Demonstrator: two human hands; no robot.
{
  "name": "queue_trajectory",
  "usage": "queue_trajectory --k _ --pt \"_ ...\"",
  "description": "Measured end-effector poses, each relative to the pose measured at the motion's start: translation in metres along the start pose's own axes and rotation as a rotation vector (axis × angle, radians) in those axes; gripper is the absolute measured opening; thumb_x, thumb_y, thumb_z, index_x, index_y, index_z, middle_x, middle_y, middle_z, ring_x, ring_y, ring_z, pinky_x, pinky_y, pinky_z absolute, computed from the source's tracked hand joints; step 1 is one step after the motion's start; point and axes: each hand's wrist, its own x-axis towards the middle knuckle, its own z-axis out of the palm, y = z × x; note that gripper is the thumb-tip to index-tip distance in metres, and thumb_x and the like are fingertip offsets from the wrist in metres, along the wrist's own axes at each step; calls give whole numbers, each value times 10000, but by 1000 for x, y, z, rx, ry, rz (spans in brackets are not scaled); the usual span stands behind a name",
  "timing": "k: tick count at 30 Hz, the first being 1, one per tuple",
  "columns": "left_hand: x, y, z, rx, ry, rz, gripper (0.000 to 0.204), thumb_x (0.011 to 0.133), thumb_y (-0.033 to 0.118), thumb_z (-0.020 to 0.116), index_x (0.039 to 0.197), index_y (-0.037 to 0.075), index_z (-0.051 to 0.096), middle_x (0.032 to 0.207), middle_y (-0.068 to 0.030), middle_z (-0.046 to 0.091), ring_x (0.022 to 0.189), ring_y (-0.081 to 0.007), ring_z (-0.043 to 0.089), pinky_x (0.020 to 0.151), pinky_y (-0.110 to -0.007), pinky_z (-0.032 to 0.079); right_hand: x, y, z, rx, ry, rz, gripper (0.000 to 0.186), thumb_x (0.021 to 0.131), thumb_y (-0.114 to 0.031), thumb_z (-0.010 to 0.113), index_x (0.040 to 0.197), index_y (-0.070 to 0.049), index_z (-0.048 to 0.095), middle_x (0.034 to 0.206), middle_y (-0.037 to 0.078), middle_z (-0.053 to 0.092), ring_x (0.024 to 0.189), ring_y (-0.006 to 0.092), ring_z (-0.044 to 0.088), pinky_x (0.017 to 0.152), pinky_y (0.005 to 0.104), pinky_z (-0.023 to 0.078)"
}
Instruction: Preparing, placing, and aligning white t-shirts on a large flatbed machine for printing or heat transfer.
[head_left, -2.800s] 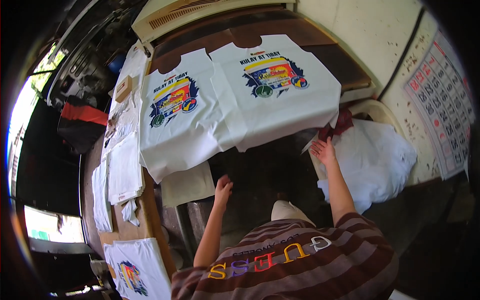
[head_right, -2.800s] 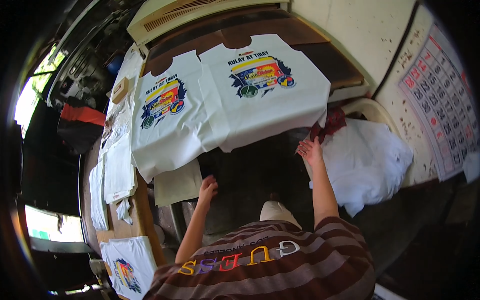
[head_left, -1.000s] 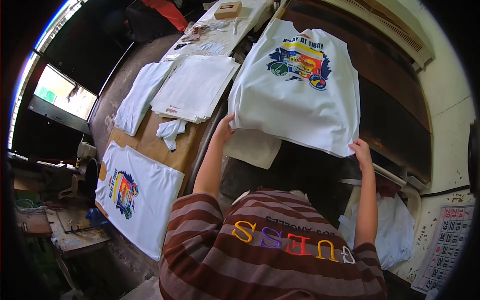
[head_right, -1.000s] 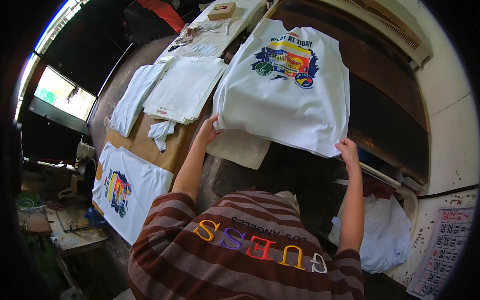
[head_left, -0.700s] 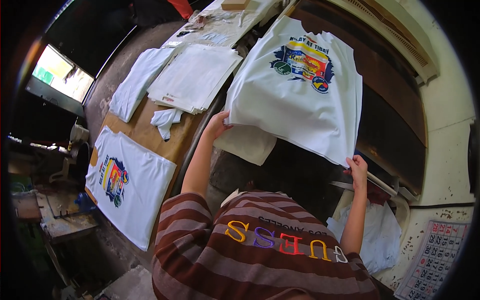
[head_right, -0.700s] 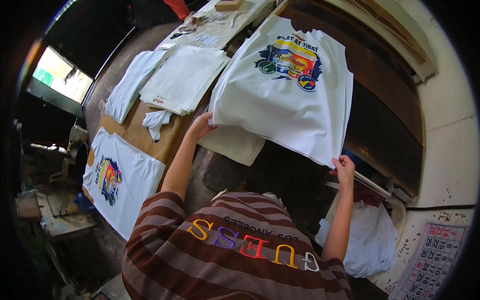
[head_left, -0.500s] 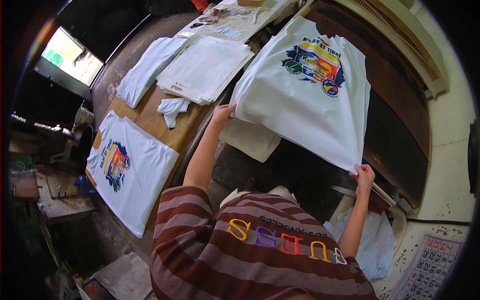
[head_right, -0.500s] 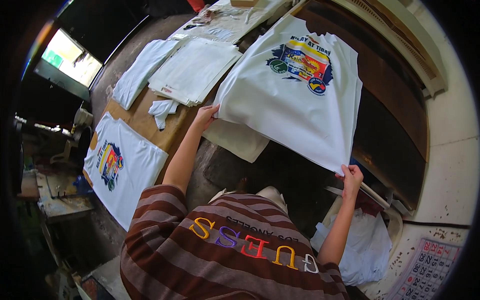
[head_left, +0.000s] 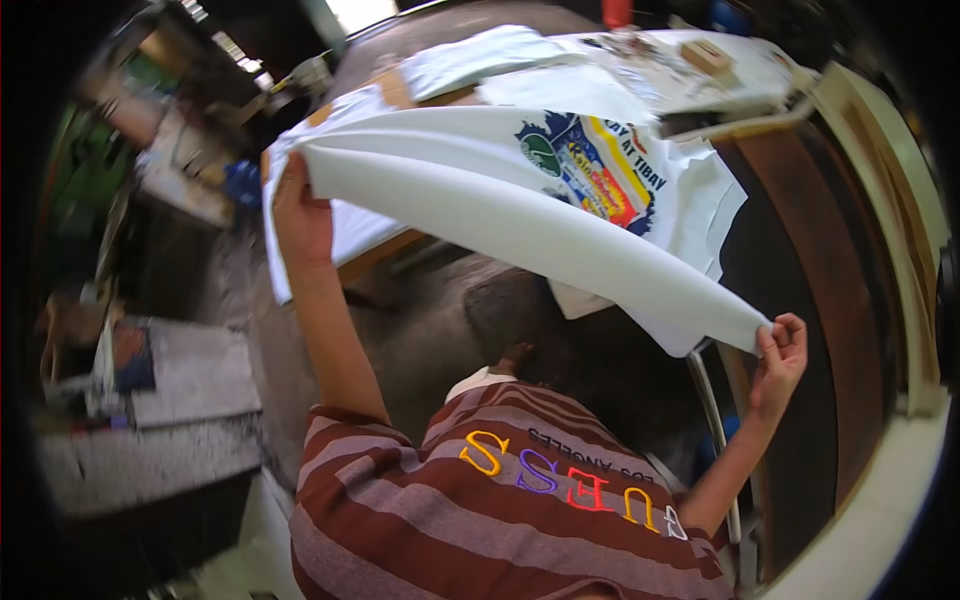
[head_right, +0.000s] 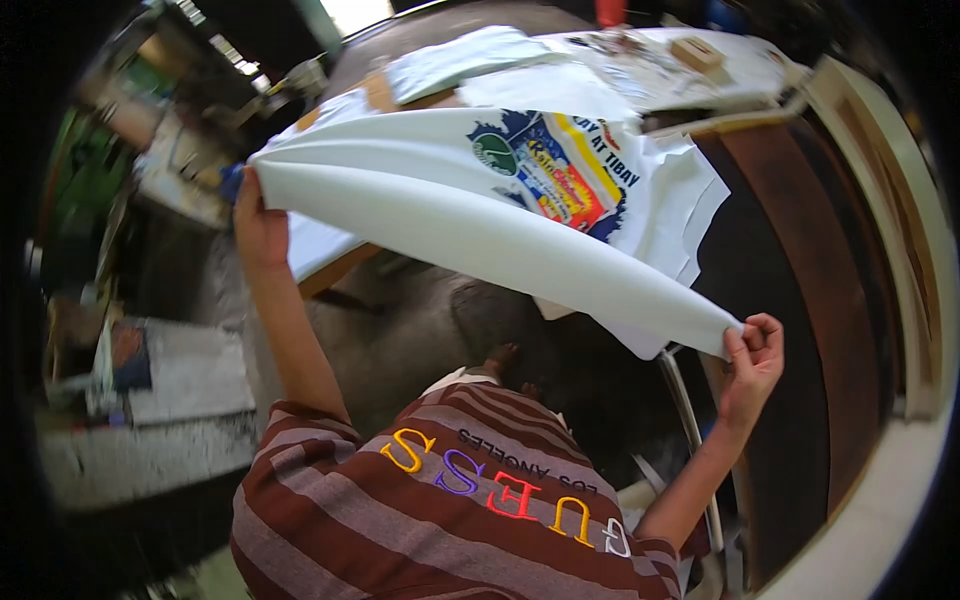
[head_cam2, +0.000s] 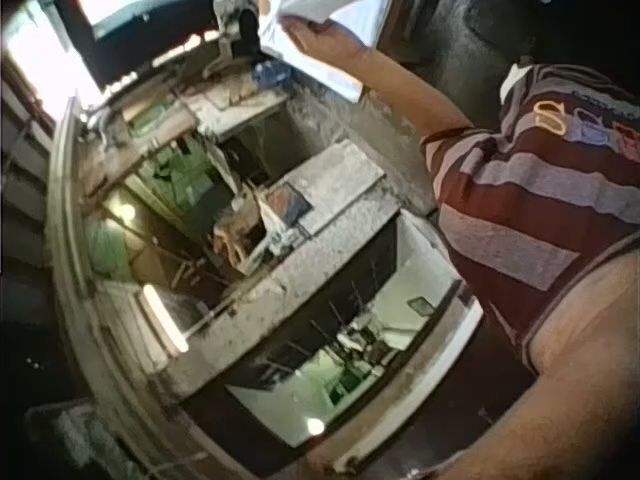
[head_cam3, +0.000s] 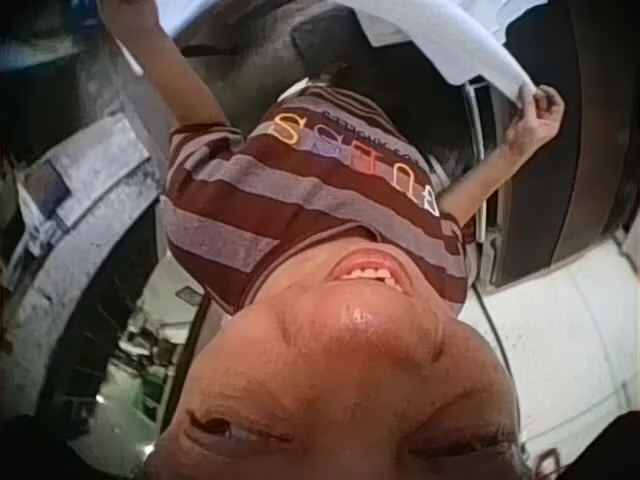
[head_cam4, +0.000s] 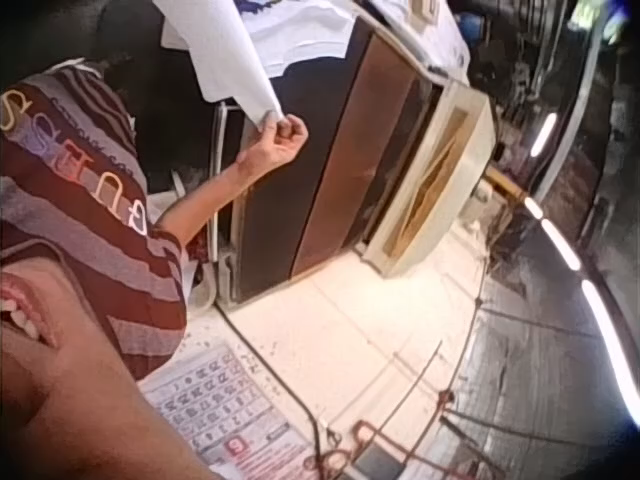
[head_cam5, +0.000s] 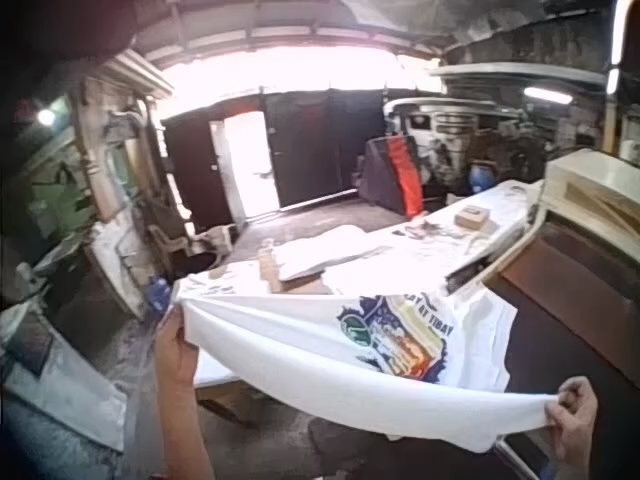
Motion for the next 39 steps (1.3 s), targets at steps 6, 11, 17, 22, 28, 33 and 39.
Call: queue_trajectory --k 6,11,17,22,28,33,39 --pt "-120 160 -25 143 289 475 336 856 252 504 1064 -12 502 1061 -134 543 991 -233 524 855 -368 435 53 -45 49 347 -332 -206 228 763 31 562 967 -37 486 777 0 493 750 68 509 679 178 398" --pt "-154 178 -89 472 593 416 320 701 28 678 963 26 494 889 -100 549 819 -190 542 714 -294 448 117 2 165 315 -650 117 255 736 26 591 964 -39 496 780 30 545 716 88 549 656 202 465" --pt "-160 213 -133 668 664 463 301 686 13 688 926 56 512 756 -69 574 718 -164 570 650 -298 477 111 -22 278 372 -770 -39 190 743 25 575 921 -5 515 810 96 586 784 173 603 708 286 524" --pt "-172 233 -189 627 796 477 321 662 3 701 920 17 510 765 -88 566 690 -170 585 575 -276 497 103 -15 349 454 -837 -40 182 757 29 552 936 9 522 808 96 590 804 192 604 736 309 518" --pt "-163 286 -255 604 762 500 331 668 6 698 941 9 509 817 -98 555 699 -181 584 597 -283 507 83 -35 421 373 -885 -110 230 756 7 571 976 39 508 878 127 578 824 197 589 767 307 505" --pt "-152 305 -269 575 668 554 320 679 6 688 937 1 501 819 -104 568 703 -182 594 641 -300 514 58 -44 447 241 -935 -141 227 778 -5 551 998 27 504 893 121 576 847 191 586 786 296 497" --pt "-128 324 -300 564 650 548 322 674 -10 687 932 -1 495 780 -89 571 701 -177 601 620 -281 520 68 -28 456 270 -926 -176 236 793 -32 544 1025 -13 503 904 113 583 869 192 586 797 298 485"
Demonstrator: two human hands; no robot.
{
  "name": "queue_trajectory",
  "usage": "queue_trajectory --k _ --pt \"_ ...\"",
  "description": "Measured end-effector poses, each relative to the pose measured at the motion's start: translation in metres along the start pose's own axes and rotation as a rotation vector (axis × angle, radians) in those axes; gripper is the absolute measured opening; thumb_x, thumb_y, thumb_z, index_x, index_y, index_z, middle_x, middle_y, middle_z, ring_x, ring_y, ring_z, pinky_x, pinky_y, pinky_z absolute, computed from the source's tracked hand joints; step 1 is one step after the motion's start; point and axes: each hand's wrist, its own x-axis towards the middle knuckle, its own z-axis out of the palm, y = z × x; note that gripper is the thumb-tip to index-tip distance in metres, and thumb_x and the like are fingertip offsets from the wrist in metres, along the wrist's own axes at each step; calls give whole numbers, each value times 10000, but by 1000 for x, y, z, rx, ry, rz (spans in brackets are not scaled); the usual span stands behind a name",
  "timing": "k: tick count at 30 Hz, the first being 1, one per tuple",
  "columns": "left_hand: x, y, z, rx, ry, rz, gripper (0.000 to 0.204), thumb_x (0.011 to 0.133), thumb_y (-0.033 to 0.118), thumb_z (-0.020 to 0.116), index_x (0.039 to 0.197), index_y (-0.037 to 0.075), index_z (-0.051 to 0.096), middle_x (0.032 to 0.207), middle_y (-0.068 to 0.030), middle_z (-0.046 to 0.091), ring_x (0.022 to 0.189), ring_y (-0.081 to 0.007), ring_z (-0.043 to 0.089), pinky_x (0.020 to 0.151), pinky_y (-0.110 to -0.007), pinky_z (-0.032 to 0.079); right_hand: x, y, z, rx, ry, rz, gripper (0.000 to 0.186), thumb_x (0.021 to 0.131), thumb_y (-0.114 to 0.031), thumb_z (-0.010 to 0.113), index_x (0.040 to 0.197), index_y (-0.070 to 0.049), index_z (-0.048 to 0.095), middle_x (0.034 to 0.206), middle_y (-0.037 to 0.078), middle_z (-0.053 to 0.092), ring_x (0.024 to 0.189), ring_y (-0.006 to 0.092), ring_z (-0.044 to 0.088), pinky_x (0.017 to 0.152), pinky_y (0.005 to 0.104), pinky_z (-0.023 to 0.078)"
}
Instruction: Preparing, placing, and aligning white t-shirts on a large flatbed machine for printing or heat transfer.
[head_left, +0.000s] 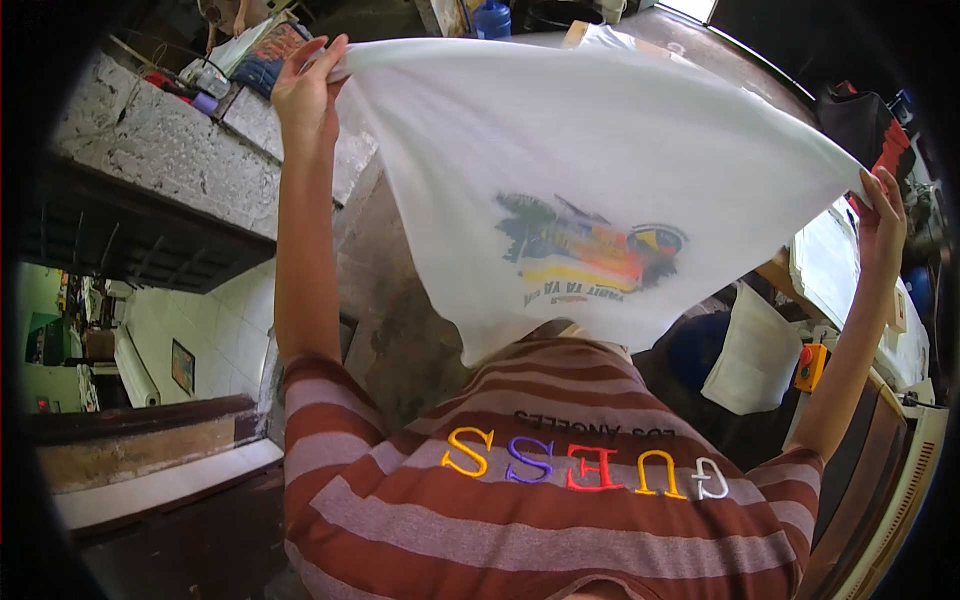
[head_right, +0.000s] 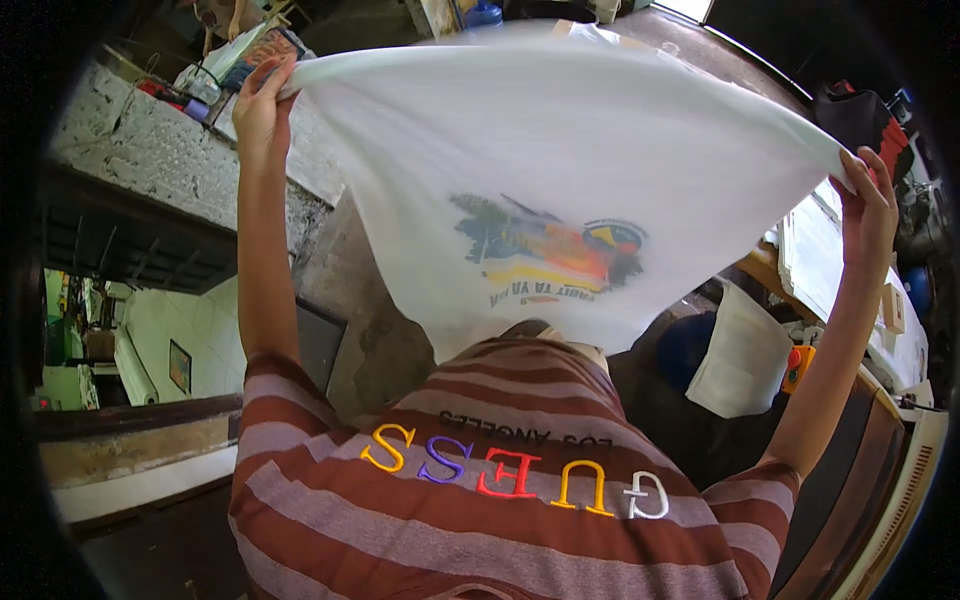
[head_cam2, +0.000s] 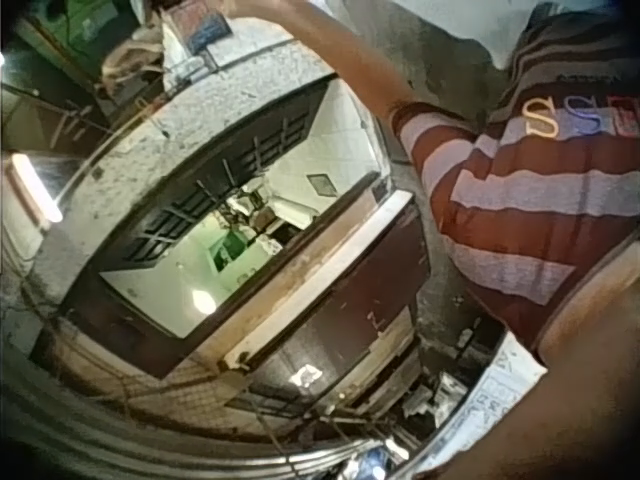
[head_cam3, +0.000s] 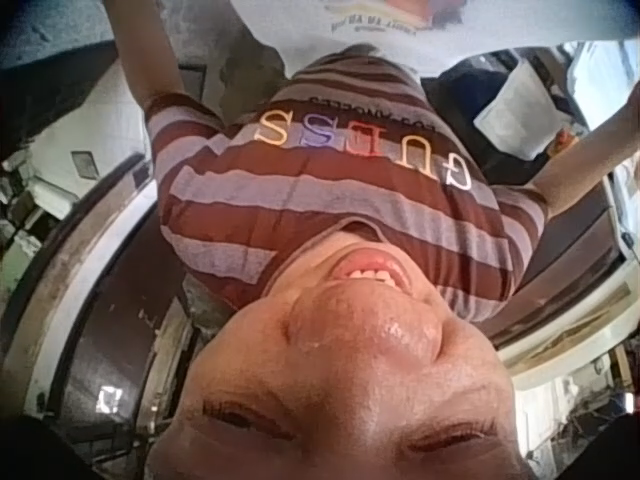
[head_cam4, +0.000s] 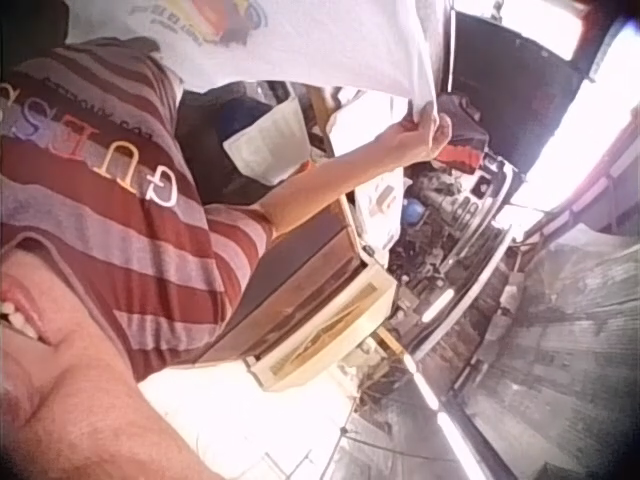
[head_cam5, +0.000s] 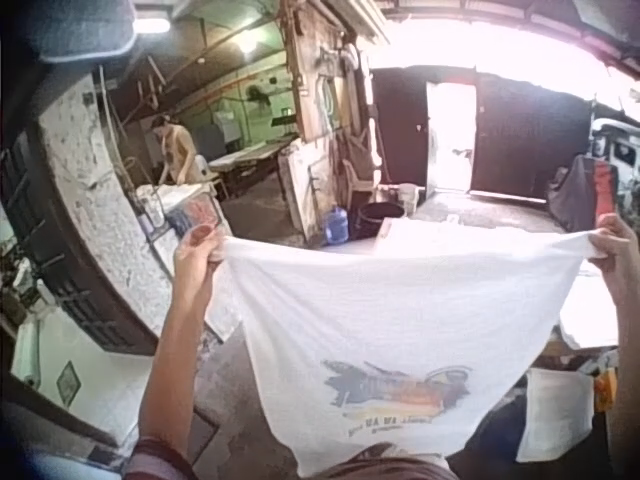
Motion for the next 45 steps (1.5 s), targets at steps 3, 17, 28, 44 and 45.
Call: queue_trajectory --k 3,17,28,44,45 --pt "8 -5 -2 -6 -9 57 329 673 -4 691 935 -6 494 816 -104 564 722 -177 593 629 -270 507 2 -1 12 32 23 -31 232 795 -38 548 1024 -18 512 907 102 579 855 175 585 771 289 485" --pt "65 -39 43 34 -84 -40 199 751 22 626 928 68 547 800 -9 574 740 -97 560 628 -197 463 39 0 28 -95 111 -2 257 740 -11 573 981 -48 493 776 -15 491 768 51 506 728 183 377" --pt "306 -300 249 329 -311 -327 194 717 47 645 894 34 567 826 -54 590 704 -143 588 579 -244 500 327 155 6 -64 178 114 241 721 -67 560 955 -7 555 833 69 556 736 159 571 614 267 512" --pt "232 -335 238 56 -151 -173 235 779 42 589 1008 51 536 847 -6 562 713 -69 535 554 -173 444 245 231 23 -153 395 112 75 704 -23 604 772 -48 585 711 1 552 665 76 529 647 204 441" --pt "216 -352 223 95 -147 -238 215 780 36 584 989 57 540 840 -2 563 696 -59 533 527 -163 438 227 250 23 -150 381 69 57 708 -18 599 754 -47 580 710 -3 553 649 65 512 620 196 427"
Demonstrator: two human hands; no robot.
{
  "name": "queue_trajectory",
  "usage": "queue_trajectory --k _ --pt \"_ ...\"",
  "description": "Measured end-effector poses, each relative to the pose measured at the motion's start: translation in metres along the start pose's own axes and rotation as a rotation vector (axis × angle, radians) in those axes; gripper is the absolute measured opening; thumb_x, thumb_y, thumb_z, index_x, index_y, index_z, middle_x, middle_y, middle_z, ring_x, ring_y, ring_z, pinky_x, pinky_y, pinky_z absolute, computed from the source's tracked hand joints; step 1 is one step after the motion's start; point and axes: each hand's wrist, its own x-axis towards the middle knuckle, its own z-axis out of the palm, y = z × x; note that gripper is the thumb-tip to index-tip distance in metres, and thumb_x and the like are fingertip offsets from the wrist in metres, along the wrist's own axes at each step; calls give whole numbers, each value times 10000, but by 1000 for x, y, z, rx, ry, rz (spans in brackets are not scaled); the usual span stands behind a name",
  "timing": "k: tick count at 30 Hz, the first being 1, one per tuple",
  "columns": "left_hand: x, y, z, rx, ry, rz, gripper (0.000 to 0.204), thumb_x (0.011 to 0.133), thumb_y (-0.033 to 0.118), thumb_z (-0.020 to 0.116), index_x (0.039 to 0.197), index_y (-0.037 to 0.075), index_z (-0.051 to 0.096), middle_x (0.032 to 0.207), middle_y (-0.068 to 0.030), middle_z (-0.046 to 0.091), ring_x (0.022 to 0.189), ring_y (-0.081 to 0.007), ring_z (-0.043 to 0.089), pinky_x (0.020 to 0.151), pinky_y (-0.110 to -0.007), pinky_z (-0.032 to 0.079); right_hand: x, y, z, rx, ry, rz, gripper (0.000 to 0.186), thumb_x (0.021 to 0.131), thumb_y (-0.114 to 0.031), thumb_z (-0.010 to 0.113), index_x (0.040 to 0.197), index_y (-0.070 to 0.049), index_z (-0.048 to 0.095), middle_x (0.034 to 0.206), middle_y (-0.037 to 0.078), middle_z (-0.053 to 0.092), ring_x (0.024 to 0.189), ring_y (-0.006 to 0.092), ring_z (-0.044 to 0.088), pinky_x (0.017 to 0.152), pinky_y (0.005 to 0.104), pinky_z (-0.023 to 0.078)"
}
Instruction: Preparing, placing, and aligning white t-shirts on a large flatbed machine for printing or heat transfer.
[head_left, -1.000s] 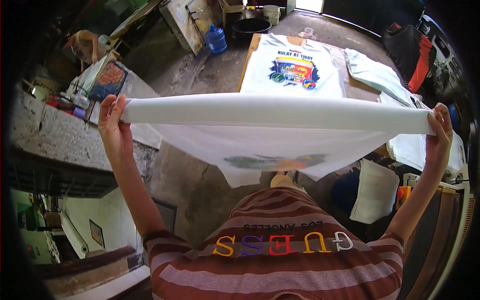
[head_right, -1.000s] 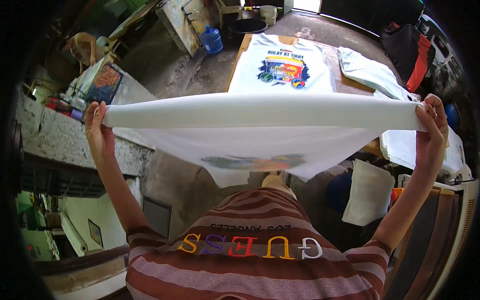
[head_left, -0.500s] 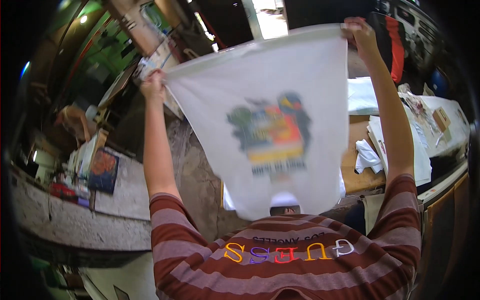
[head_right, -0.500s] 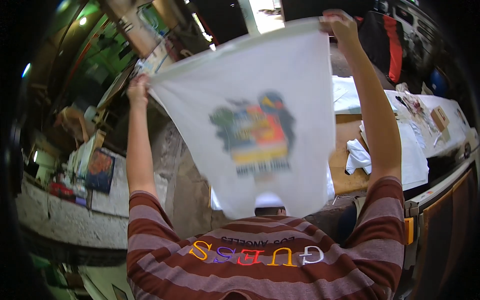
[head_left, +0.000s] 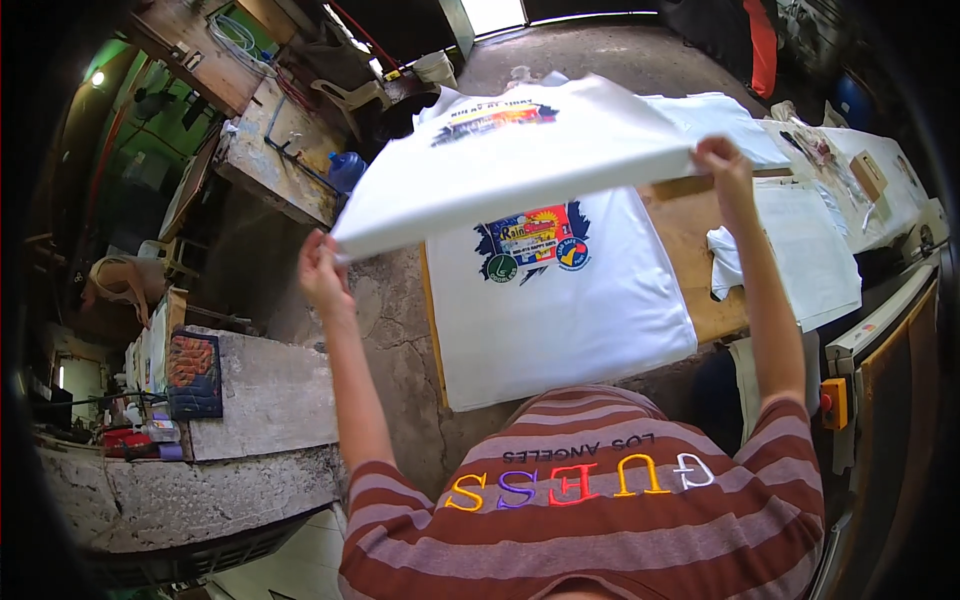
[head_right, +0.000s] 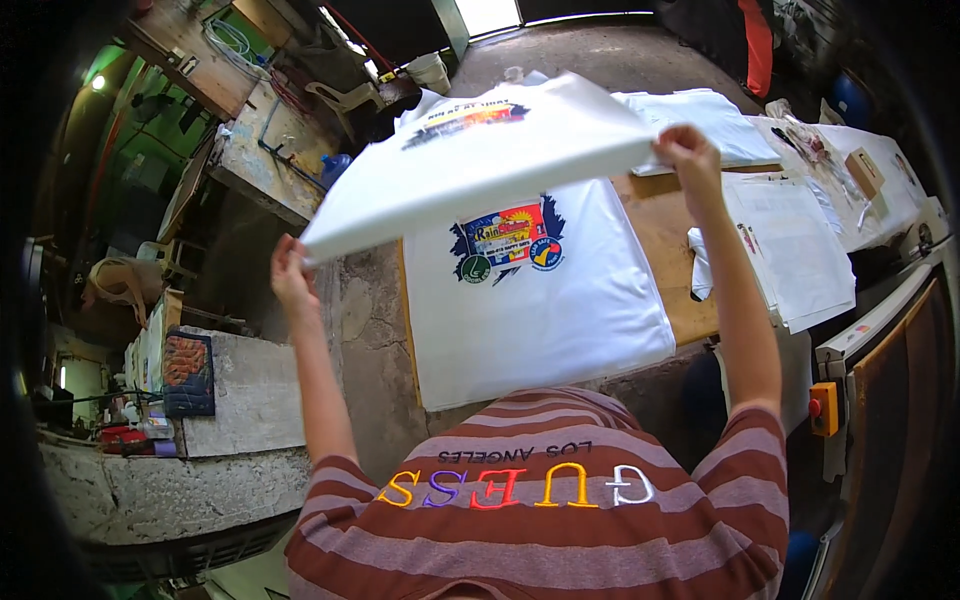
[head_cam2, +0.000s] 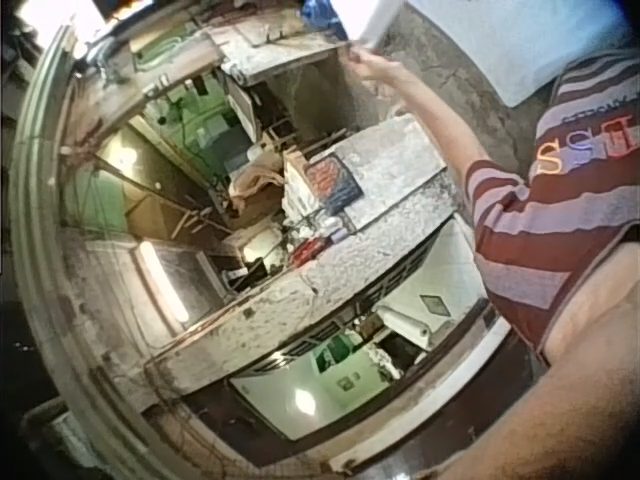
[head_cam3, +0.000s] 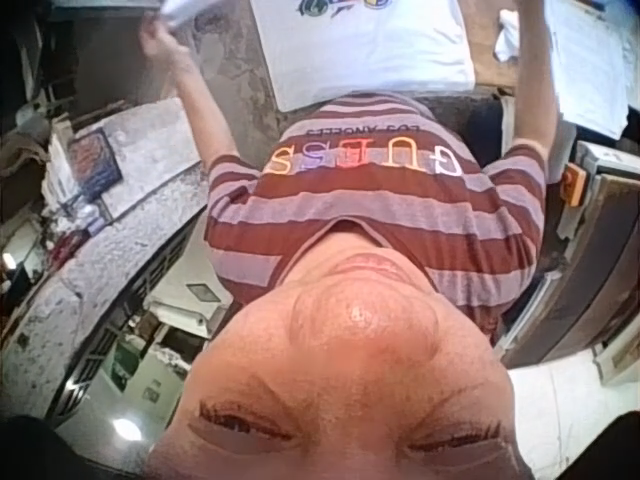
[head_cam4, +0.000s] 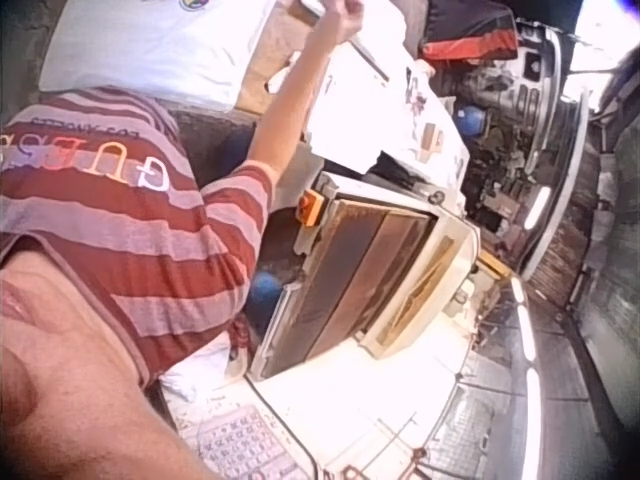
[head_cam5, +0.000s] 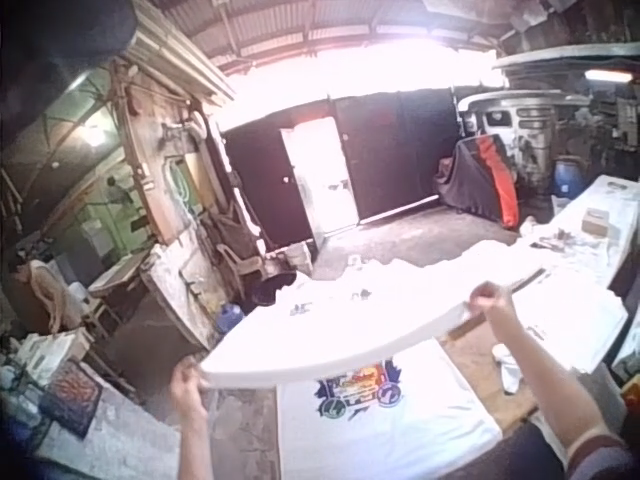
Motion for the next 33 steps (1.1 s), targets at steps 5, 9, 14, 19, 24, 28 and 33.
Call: queue_trajectory --k 5,9,14,19,24,28,33 --pt "-90 -103 -61 142 77 -241 220 767 18 585 981 40 540 843 2 543 697 -71 515 534 -177 398 -88 88 -23 -117 61 181 58 726 13 558 735 -44 555 684 -5 547 599 55 507 532 202 450" --pt "-174 -167 -100 151 65 -376 182 769 18 595 941 -5 539 847 -10 534 761 -92 501 681 -211 412 -161 163 -67 -151 156 331 82 699 41 552 725 -37 547 631 -10 531 557 61 501 508 211 460" --pt "-234 -196 -128 312 149 -660 139 752 10 603 886 2 569 824 -12 544 709 -82 499 596 -181 389 -219 197 -73 -342 251 454 56 662 17 556 699 -24 544 621 6 541 539 69 507 447 230 447" --pt "-233 -165 -132 445 70 -715 135 742 7 613 870 4 570 781 -5 546 672 -76 494 578 -181 387 -221 167 -70 -415 293 549 63 653 -8 518 702 -26 554 576 44 548 520 112 529 481 252 448" --pt "-233 -170 -166 504 -143 -563 115 717 -1 622 826 8 587 703 21 519 603 -42 426 529 -175 343 -241 171 -67 -689 312 446 61 626 -20 536 686 -12 547 539 47 532 496 122 534 434 261 441" --pt "-225 -184 -168 725 -405 -459 91 700 39 621 787 21 600 674 5 504 596 -88 436 556 -207 373 -262 170 -68 -822 468 333 80 662 -83 546 720 -34 573 673 130 596 647 277 598 574 343 459" --pt "-203 -173 -118 1080 -759 124 254 694 76 532 937 0 540 912 -139 456 774 -235 470 679 -337 410 -326 153 -63 -996 576 209 173 637 -63 532 803 -20 560 802 158 563 796 310 541 697 380 440"
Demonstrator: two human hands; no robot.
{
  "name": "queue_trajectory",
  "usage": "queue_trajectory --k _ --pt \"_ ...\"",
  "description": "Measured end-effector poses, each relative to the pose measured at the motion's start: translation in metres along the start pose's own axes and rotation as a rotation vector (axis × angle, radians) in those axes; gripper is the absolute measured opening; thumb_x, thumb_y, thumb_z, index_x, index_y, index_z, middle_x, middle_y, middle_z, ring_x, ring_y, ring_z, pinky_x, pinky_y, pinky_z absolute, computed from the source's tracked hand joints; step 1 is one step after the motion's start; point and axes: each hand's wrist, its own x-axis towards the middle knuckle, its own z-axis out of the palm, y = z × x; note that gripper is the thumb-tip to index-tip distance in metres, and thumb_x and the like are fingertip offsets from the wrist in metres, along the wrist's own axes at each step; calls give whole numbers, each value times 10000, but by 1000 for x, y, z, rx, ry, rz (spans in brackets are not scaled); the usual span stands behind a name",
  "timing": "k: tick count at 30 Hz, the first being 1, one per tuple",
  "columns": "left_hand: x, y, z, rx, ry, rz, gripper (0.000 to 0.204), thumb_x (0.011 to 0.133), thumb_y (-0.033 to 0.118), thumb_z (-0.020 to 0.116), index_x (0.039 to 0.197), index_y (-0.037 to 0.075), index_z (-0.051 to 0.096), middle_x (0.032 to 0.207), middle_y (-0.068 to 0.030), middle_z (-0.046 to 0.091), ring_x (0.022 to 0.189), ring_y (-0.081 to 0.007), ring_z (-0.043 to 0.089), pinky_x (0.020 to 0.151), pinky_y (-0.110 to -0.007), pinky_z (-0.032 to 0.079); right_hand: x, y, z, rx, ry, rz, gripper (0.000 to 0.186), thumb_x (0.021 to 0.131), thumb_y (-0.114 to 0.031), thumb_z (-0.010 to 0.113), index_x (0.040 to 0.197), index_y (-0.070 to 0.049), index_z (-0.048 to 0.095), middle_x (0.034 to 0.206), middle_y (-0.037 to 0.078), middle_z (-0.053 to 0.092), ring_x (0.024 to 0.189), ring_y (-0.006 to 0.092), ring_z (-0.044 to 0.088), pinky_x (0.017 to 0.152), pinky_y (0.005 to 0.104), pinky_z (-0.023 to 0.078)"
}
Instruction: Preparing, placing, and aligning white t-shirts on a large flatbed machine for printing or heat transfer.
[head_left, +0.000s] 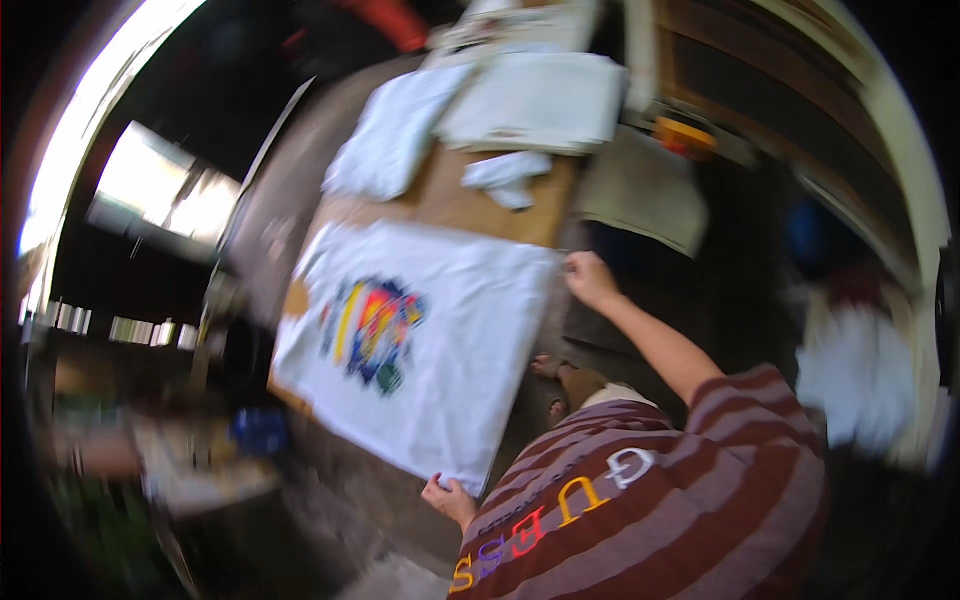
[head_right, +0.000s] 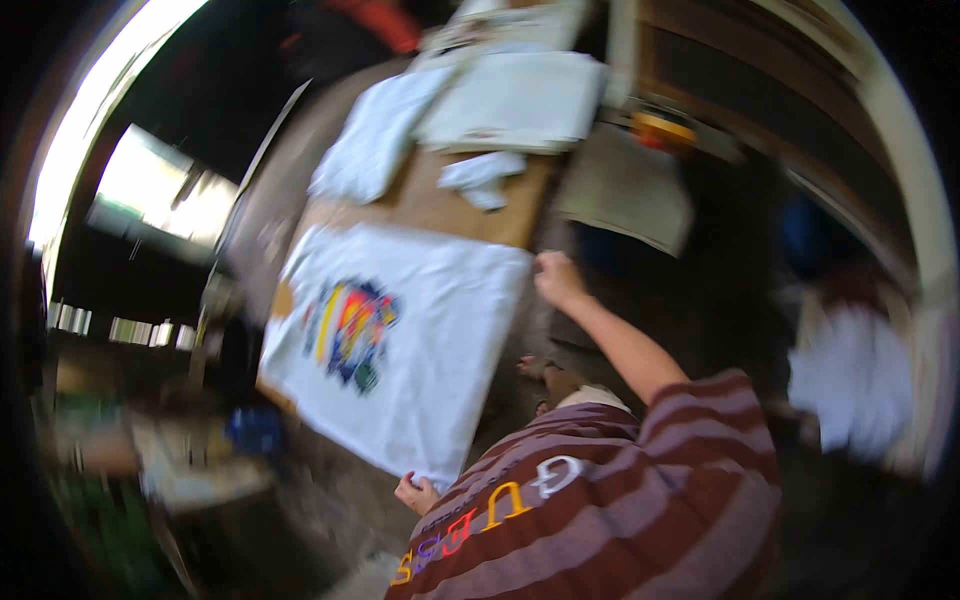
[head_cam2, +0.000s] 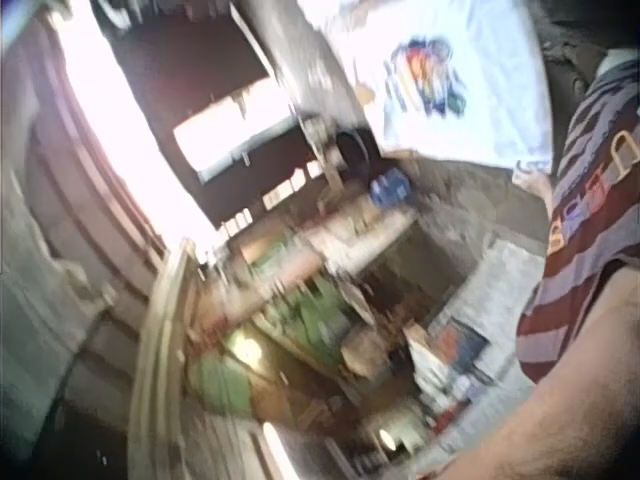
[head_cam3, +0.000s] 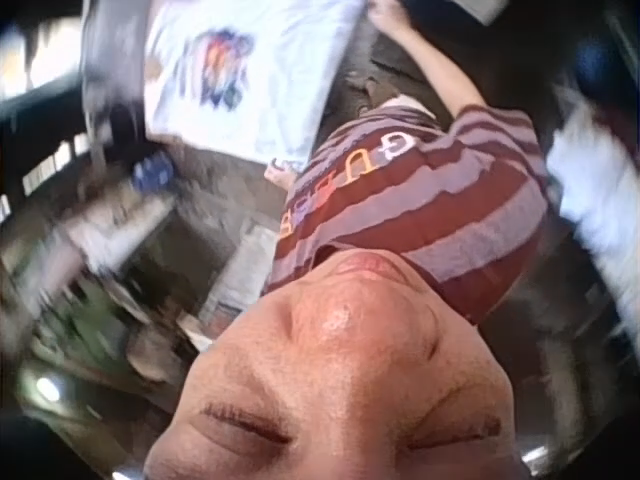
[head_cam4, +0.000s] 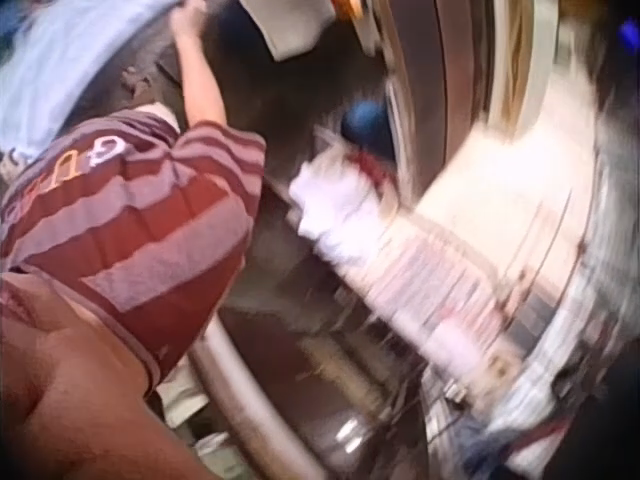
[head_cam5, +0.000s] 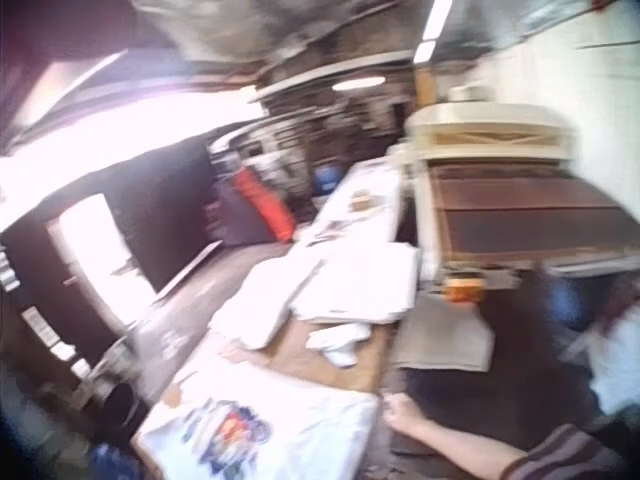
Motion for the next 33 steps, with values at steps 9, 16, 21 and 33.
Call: queue_trajectory --k 9,16,21,33 --pt "66 127 95 -80 -477 520 291 717 50 494 1004 12 463 887 -143 443 791 -264 454 719 -354 387 -230 21 -107 -96 -194 504 100 713 -41 465 770 -38 548 817 145 568 813 315 548 691 399 438" --pt "1 210 156 -140 -779 938 233 665 43 504 892 -7 506 853 -166 474 798 -304 475 725 -372 389 -337 63 -190 -129 126 866 136 671 -49 479 730 -71 600 723 118 619 719 294 592 626 399 463" --pt "-105 265 196 -65 -1060 1276 180 647 63 520 810 21 585 804 -158 534 764 -296 505 704 -383 413 -360 88 -238 -70 212 880 110 716 -121 504 755 -89 602 742 129 610 706 311 582 624 417 446" --pt "-408 488 212 -148 -1736 1857 145 749 72 535 879 54 596 854 -121 592 761 -234 598 632 -304 484 -512 145 -401 -155 984 1214 132 699 -154 566 757 -39 593 699 131 610 676 276 601 602 356 468"
